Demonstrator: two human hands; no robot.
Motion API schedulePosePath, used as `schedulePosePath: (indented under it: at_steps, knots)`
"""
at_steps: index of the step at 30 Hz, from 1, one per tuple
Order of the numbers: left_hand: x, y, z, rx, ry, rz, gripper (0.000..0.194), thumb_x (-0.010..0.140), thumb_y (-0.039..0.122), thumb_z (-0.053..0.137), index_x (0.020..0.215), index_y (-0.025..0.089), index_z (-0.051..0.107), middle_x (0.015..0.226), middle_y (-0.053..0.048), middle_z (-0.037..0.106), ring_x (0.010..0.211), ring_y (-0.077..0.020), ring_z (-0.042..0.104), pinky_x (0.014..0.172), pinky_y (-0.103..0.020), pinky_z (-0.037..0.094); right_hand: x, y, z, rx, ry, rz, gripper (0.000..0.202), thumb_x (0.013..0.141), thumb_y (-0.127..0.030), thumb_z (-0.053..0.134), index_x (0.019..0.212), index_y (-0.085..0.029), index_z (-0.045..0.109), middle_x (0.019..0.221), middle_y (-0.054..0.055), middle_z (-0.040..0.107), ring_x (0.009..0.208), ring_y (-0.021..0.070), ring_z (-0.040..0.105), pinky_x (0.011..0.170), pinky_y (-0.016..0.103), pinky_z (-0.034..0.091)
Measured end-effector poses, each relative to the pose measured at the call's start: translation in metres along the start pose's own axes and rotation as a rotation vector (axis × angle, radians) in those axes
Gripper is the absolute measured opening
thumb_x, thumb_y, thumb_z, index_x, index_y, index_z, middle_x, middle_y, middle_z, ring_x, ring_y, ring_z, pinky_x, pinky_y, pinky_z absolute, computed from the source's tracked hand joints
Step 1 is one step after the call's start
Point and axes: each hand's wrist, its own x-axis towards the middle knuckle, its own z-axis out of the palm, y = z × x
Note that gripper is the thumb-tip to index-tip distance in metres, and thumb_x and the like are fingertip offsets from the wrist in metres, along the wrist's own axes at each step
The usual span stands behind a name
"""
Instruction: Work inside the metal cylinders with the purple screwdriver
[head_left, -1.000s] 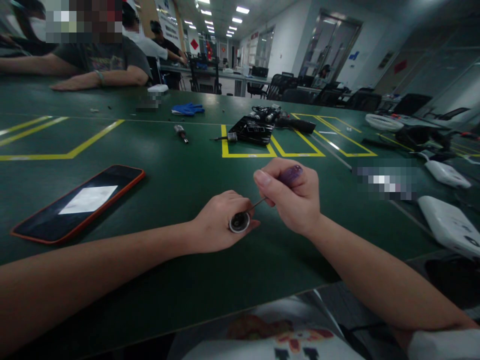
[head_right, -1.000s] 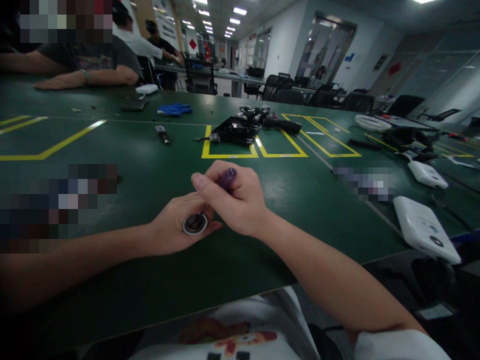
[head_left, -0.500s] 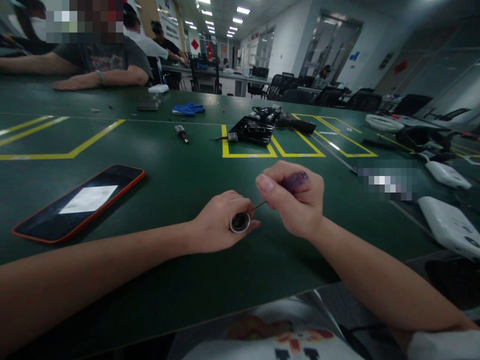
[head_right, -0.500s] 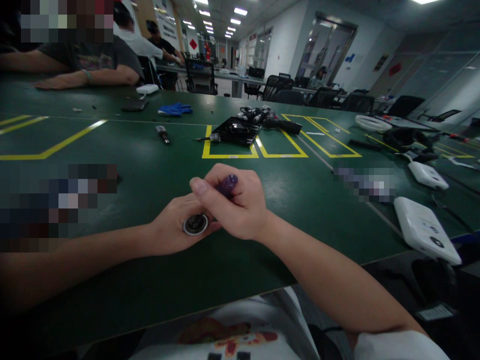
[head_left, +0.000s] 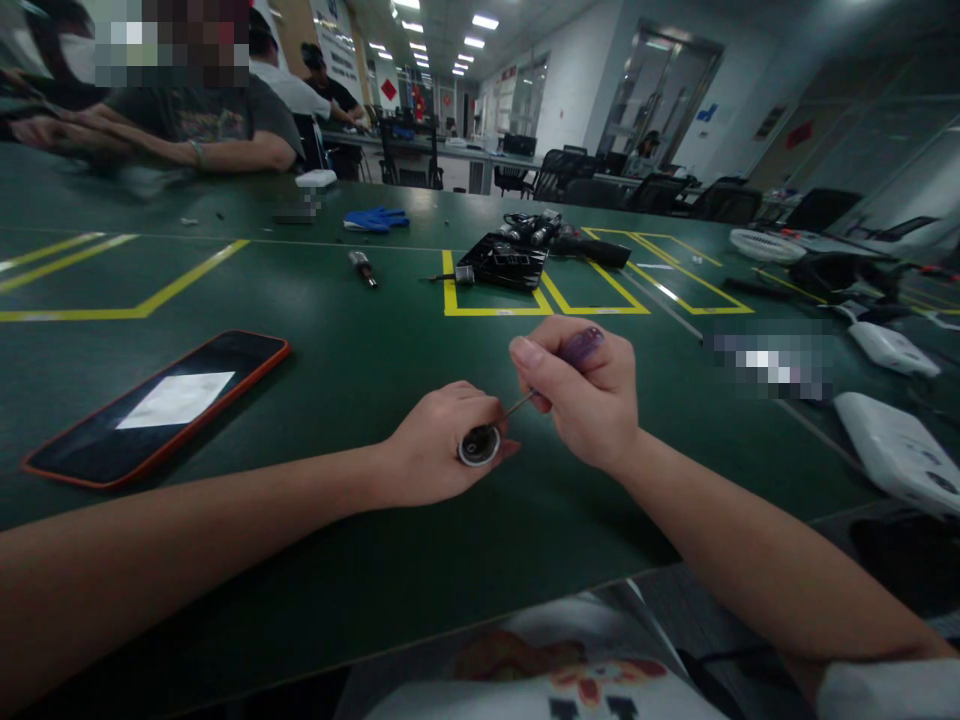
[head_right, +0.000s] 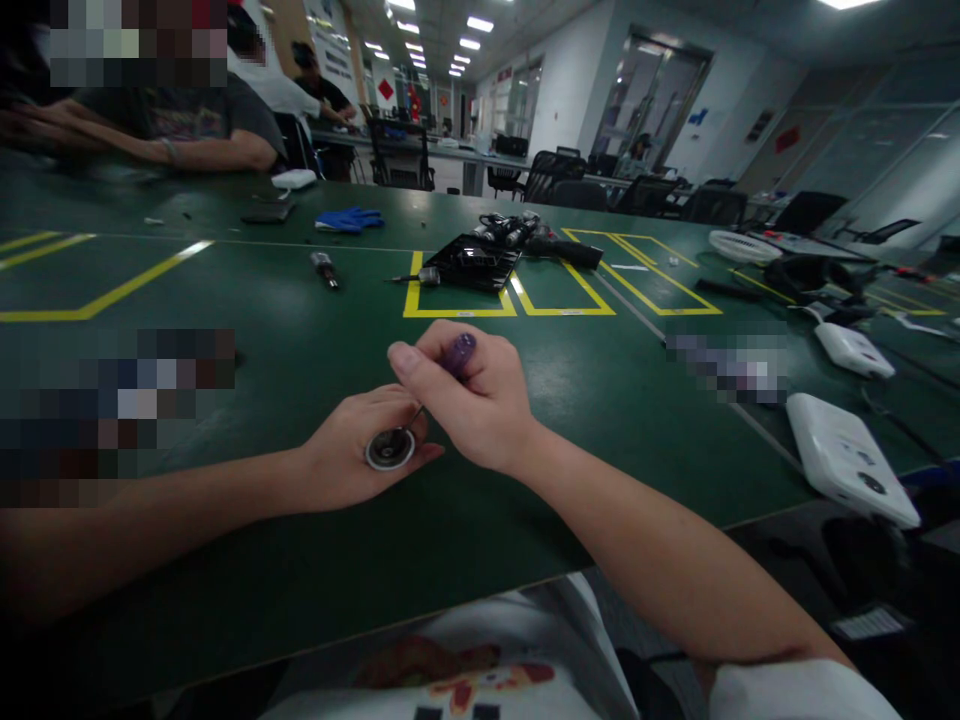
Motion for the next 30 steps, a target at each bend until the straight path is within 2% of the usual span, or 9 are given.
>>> schedulePosePath:
  at_steps: [7, 12, 19, 30]
  knots:
    - [0.0007, 0.0015, -0.0014, 0.015, -0.008, -0.005, 0.016, 0.078, 0.023, 0.055, 0.066, 0.016, 0.048, 0.061, 0.002, 0.055, 0.060, -0.0109, 0.053, 0.059, -0.021, 0.040, -0.0006, -0.0020, 0.0004, -0.001, 0.032, -0.029, 0.025, 0.081, -0.022, 0.054, 0.058, -0.016, 0.048, 0.050, -0.005, 0.043, 0.047, 0.0057, 0.040, 0.045, 0.021, 0.032]
    - [0.0006, 0.0007, -0.0009, -0.003, -0.003, 0.005, 0.016, 0.080, 0.026, 0.052, 0.068, 0.016, 0.048, 0.064, 0.001, 0.057, 0.060, -0.0113, 0.054, 0.060, -0.023, 0.041, -0.0019, -0.0062, -0.0001, -0.011, -0.005, -0.058, 0.023, 0.080, -0.020, 0.056, 0.058, -0.016, 0.050, 0.051, -0.006, 0.042, 0.045, 0.0050, 0.038, 0.045, 0.022, 0.030]
    - [0.0001, -0.0001, -0.0005, 0.014, -0.017, 0.001, 0.017, 0.080, 0.026, 0.051, 0.067, 0.016, 0.047, 0.063, 0.001, 0.055, 0.060, -0.0116, 0.053, 0.060, -0.023, 0.040, -0.0003, -0.0035, -0.0007, 0.001, -0.028, -0.011, 0.024, 0.081, -0.020, 0.055, 0.059, -0.016, 0.050, 0.051, -0.006, 0.043, 0.046, 0.0050, 0.039, 0.045, 0.021, 0.032]
    - [0.0003, -0.0009, -0.0001, 0.004, 0.002, 0.008, 0.017, 0.078, 0.023, 0.056, 0.065, 0.016, 0.047, 0.060, 0.002, 0.054, 0.059, -0.0110, 0.052, 0.058, -0.021, 0.039, -0.0006, 0.0007, 0.0003, 0.016, 0.016, 0.006, 0.026, 0.082, -0.023, 0.055, 0.058, -0.016, 0.048, 0.049, -0.006, 0.041, 0.045, 0.0054, 0.037, 0.044, 0.021, 0.031]
